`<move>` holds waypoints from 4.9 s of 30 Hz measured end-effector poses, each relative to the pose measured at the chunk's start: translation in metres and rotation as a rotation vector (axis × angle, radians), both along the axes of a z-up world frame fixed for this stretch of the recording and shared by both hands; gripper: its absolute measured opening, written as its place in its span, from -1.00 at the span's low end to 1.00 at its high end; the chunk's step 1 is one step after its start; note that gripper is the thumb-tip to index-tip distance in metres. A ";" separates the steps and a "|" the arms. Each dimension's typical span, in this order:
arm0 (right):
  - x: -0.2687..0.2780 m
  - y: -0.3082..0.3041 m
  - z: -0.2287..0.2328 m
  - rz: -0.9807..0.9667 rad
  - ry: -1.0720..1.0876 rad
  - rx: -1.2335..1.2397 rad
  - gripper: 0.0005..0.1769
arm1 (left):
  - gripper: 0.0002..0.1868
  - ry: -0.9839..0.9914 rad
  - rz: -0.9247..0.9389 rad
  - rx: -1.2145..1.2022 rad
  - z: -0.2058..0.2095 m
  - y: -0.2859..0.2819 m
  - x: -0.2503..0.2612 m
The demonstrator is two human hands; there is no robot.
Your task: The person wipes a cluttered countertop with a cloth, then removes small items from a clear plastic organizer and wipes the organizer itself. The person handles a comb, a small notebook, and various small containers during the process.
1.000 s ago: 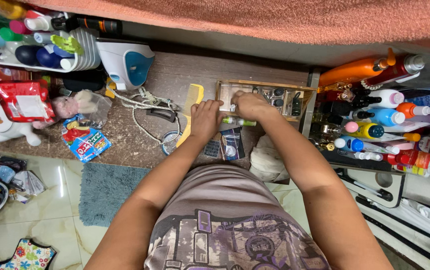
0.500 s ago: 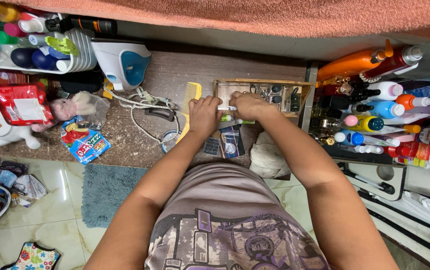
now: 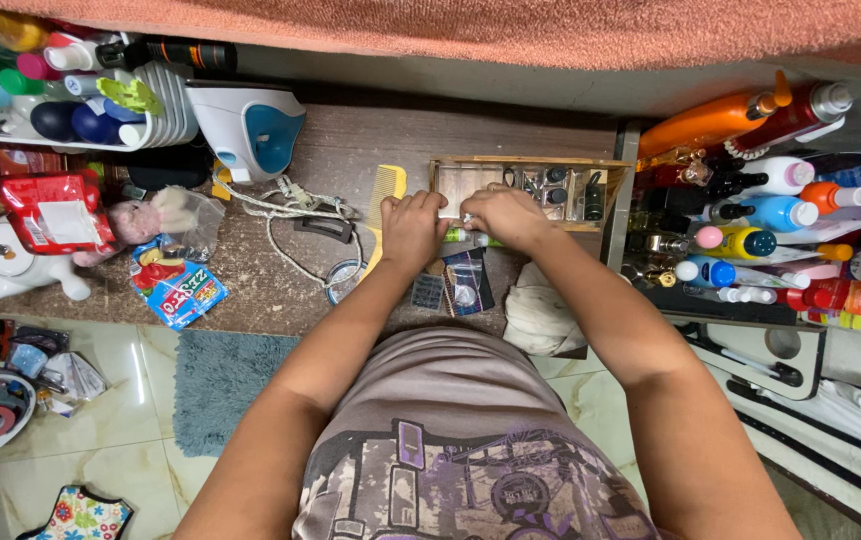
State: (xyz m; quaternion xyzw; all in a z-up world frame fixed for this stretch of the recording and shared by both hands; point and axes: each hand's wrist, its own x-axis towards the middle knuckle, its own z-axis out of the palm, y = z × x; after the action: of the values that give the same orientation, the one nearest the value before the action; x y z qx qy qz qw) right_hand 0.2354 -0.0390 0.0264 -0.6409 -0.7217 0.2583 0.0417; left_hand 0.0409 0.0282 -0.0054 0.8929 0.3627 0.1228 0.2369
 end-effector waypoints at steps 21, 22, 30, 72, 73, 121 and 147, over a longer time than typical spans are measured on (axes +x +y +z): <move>-0.026 -0.120 -0.029 -0.372 0.023 0.108 -0.70 | -0.61 -0.120 -0.095 0.104 0.017 -0.023 -0.014; -0.026 -0.123 -0.028 -0.399 0.060 0.117 -0.70 | -0.63 -0.111 -0.109 0.086 0.018 -0.027 -0.013; -0.028 -0.134 -0.008 -0.484 0.146 0.121 -0.66 | -0.78 -0.116 -0.177 0.027 0.015 -0.049 -0.009; 0.023 -0.035 0.006 -0.192 -0.254 -0.060 -0.73 | -0.73 -0.097 -0.134 0.257 -0.011 -0.033 0.034; 0.024 -0.038 0.009 -0.207 -0.232 -0.044 -0.72 | -0.73 -0.095 -0.128 0.249 -0.011 -0.032 0.034; 0.050 -0.126 0.028 -0.713 -0.009 0.577 -0.67 | -0.90 -0.191 -0.216 0.147 -0.005 -0.066 0.111; 0.046 -0.155 -0.007 -0.772 0.186 0.270 -0.63 | -0.67 -0.210 0.198 -0.064 0.010 -0.072 0.167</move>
State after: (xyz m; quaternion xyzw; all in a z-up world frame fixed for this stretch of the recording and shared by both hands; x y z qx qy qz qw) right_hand 0.2816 -0.1942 0.0196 -0.8272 -0.4489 0.1835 0.2839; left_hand 0.2080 -0.0436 0.0048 0.8270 0.4258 0.2268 0.2887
